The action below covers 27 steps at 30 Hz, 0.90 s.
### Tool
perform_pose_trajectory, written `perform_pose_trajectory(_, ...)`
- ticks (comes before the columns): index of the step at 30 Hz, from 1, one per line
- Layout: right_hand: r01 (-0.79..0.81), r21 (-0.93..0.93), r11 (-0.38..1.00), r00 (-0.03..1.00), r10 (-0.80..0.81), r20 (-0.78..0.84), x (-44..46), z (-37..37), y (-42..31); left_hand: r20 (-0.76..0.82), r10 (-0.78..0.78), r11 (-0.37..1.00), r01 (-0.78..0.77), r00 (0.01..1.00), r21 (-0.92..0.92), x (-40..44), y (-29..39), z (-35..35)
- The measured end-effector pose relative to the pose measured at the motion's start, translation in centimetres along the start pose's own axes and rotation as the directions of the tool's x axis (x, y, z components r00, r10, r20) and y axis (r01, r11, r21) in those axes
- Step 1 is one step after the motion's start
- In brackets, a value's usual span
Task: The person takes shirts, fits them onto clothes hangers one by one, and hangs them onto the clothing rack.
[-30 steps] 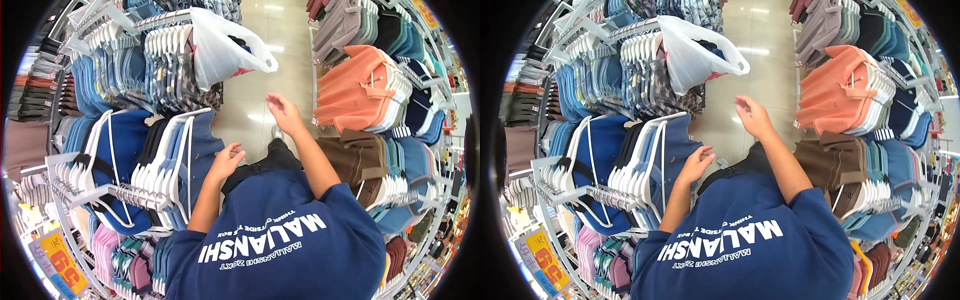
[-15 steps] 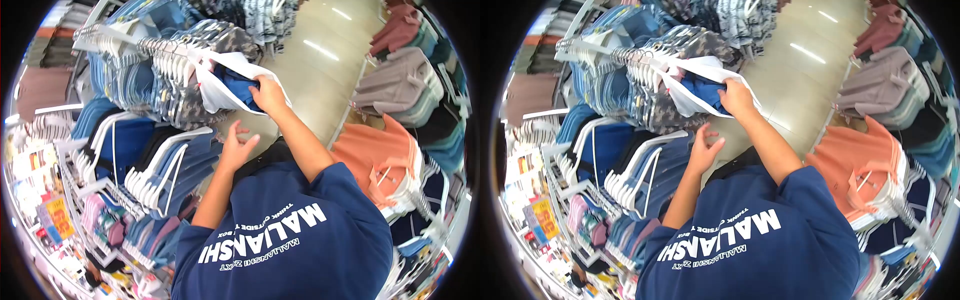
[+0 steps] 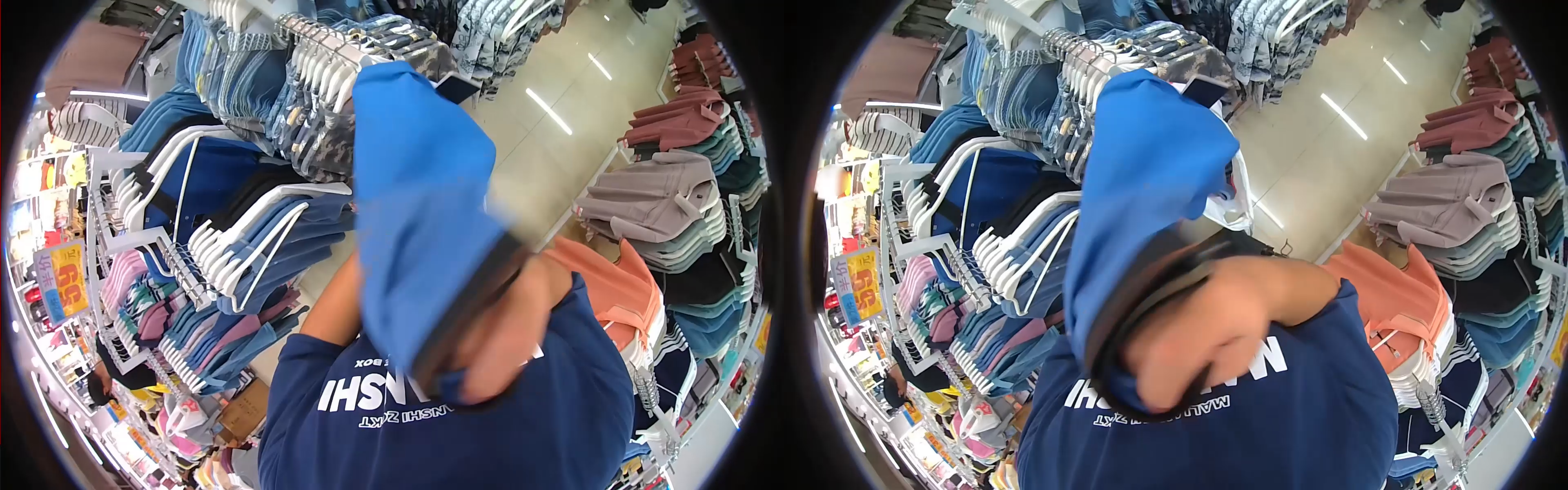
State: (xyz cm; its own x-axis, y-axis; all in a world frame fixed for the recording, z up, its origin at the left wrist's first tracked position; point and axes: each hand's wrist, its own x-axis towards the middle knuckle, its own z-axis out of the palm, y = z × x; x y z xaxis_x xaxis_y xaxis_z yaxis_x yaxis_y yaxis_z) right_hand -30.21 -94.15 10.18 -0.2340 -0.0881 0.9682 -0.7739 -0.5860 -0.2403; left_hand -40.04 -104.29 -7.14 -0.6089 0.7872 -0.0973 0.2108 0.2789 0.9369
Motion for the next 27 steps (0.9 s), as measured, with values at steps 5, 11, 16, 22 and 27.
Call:
perform_pose_trajectory(5,-0.779,0.053,0.625,0.624,0.765,0.155,-1.0,6.5,5.1,0.061,0.227,0.973,-0.223,0.972,-0.064,-0.3,3.8,-2.8)
perform_pose_trajectory(11,-0.694,0.314,0.648,0.691,0.722,0.038,-4.5,7.7,8.5,0.149,0.492,0.871,-0.488,0.858,-0.065,-4.4,9.7,-10.9)
perform_pose_trajectory(16,-0.842,0.149,0.518,0.532,0.843,0.075,-9.1,5.2,9.7,0.200,0.611,0.783,-0.622,0.766,-0.009,-10.6,11.0,-18.8)
perform_pose_trajectory(22,-0.987,0.105,0.119,0.099,0.980,-0.172,-18.2,4.2,8.6,0.110,0.547,0.816,-0.558,0.830,0.155,-20.2,8.3,-24.4)
perform_pose_trajectory(27,-0.923,-0.103,-0.372,-0.338,0.907,-0.251,-9.3,3.2,11.9,-0.117,0.029,0.930,0.016,0.993,0.367,-28.1,0.0,-24.9)
